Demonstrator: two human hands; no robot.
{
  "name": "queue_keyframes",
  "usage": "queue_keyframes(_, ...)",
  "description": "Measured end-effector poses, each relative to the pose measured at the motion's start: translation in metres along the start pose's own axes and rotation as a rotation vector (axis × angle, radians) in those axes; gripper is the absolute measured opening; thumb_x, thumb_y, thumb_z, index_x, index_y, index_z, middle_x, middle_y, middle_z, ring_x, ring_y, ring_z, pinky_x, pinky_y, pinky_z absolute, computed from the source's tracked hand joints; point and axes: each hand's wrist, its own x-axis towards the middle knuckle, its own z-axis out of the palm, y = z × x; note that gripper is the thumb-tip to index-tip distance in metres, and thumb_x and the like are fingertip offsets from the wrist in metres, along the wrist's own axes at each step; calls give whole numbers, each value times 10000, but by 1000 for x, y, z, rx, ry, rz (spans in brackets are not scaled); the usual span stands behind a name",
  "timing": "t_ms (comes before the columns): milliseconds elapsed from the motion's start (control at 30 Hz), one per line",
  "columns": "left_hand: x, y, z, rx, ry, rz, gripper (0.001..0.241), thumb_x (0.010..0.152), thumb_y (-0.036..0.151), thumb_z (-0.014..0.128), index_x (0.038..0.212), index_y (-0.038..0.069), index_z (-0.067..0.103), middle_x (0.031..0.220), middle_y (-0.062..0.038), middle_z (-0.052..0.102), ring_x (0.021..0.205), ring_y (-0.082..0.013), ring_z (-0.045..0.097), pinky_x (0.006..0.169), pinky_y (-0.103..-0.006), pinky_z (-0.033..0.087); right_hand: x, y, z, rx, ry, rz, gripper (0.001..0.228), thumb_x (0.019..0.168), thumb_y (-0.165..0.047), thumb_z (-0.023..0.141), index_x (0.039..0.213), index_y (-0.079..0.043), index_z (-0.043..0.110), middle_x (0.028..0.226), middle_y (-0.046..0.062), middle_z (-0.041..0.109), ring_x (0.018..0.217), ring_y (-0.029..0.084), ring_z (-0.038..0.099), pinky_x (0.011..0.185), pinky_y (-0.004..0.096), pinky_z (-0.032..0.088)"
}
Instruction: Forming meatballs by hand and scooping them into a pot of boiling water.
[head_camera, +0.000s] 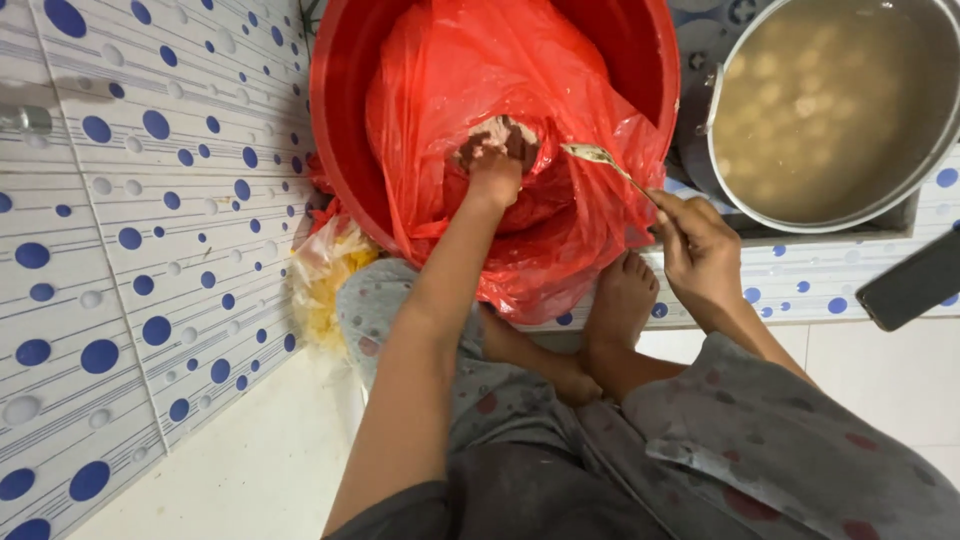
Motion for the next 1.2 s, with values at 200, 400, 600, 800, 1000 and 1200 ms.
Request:
queue_keyframes(200,-120,54,-160,109,-159,46,426,1045,153,426,1359,-56,624,1576,-292,412,1485,-486,333,1169,-597,332,-4,8,-5,6,17,49,259,1062,71,628,1268,6,769,805,147,652,778,324,686,733,412,534)
queue_keyframes(400,-162,32,-79,210,477,492,261,854,87,601,946,-3,828,1224,-264,722,1275,-462,577,1063,-603,391,-13,20,25,-42,-80,24,265,1062,-85,643,1288,-131,773,895,110,695,838,356,700,743,444,550)
queue_keyframes(600,-224,44,-116,-126,60,173,216,822,278,710,936,98,746,903,-125,745,953,-370,745,787,-526,544,-33,37,62,-557,-314,-2,313,1014,-214,569,1265,-314,727,1033,39,695,858,314,731,751,450,612)
queue_keyframes(800,-279,46,-204,-249,-68,199,380,937,277,667,1231,36,666,999,-248,748,1022,-463,724,870,-592,565,-32,20,39,-724,-366,-309,302,927,-161,538,1107,-333,709,841,-69,583,781,192,684,595,320,536)
queue_keyframes(1000,-188,9,-169,-204,122,120,355,981,239,595,1295,81,639,1040,-225,746,1031,-460,723,872,-581,566,-41,26,19,-661,-505,-331,264,882,-47,572,1067,-205,675,827,5,584,795,244,666,590,351,519)
queue_keyframes(1200,-75,-9,-45,92,-22,162,324,886,235,712,1164,71,731,1135,-242,702,1133,-461,655,983,-632,484,-31,8,10,-643,-509,-299,227,910,-120,599,1097,-215,686,871,3,579,779,245,673,589,362,531)
